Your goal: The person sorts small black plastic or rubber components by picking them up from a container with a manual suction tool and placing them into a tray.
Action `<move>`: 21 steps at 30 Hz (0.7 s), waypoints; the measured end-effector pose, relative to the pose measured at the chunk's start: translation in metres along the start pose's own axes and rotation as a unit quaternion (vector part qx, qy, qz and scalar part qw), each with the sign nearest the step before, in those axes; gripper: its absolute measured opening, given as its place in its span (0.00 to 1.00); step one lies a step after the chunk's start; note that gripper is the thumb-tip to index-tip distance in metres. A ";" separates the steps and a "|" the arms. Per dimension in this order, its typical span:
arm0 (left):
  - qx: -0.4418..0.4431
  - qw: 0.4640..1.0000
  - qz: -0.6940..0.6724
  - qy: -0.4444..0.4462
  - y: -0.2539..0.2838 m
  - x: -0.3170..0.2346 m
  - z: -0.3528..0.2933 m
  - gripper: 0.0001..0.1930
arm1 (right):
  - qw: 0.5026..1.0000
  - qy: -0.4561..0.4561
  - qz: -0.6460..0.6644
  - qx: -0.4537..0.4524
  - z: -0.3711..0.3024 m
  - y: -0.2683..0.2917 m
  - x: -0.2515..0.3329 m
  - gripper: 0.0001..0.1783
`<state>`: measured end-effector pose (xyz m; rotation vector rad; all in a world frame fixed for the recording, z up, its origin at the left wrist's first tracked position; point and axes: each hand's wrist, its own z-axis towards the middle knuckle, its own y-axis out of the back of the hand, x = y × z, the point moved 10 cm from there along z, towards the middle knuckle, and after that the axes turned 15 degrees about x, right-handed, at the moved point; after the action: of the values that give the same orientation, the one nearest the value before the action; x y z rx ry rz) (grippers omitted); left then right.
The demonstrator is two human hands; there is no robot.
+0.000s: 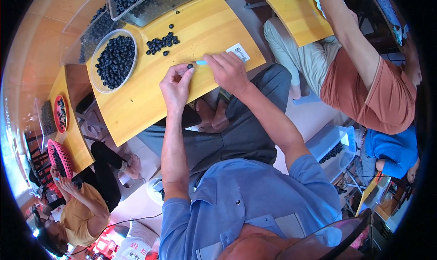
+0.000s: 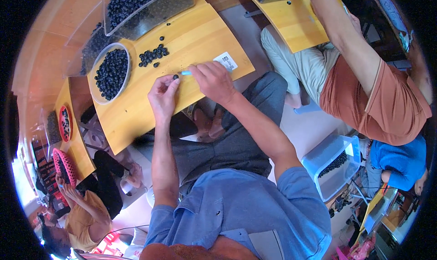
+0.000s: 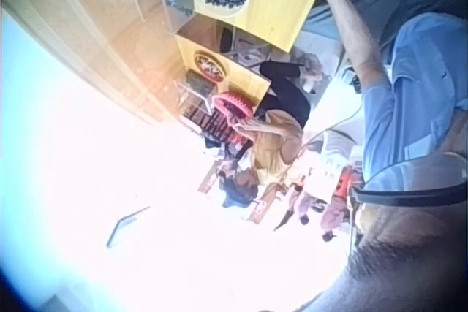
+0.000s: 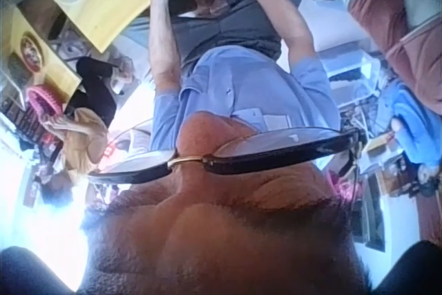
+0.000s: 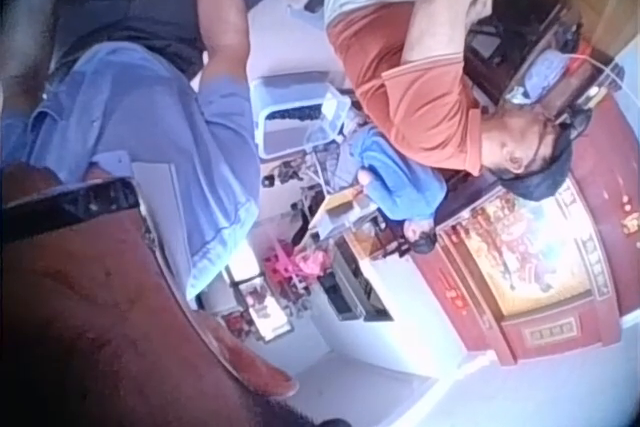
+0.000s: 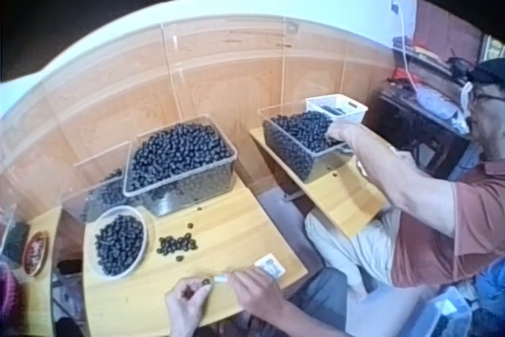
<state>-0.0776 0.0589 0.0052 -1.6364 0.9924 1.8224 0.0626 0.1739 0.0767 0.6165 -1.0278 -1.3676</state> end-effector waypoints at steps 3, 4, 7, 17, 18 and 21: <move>0.000 0.998 -0.057 -0.004 0.002 -0.002 0.000 0.08 | 0.999 -0.048 0.021 -0.005 0.001 -0.006 -0.013 0.15; -0.009 0.997 -0.078 -0.016 0.002 -0.004 -0.001 0.08 | 0.999 -0.047 0.022 -0.007 0.001 -0.006 -0.013 0.15; -0.017 0.995 -0.099 -0.027 0.006 -0.001 0.000 0.09 | 0.999 -0.042 0.017 -0.008 0.003 -0.004 -0.012 0.15; -0.157 0.983 0.075 -0.054 0.108 -0.035 -0.003 0.11 | 0.997 -0.066 0.039 -0.015 -0.004 -0.001 -0.017 0.17; -0.177 0.977 0.086 -0.079 0.138 -0.045 0.000 0.12 | 0.996 -0.067 0.052 -0.009 -0.004 0.000 -0.018 0.17; -0.200 0.920 0.338 -0.014 0.201 -0.059 0.012 0.15 | 0.996 -0.068 0.058 -0.017 -0.002 -0.006 -0.016 0.17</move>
<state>-0.2305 -0.0487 0.1011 -1.5907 1.3584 2.6408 0.0629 0.1879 0.0676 0.4366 -1.1288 -1.3353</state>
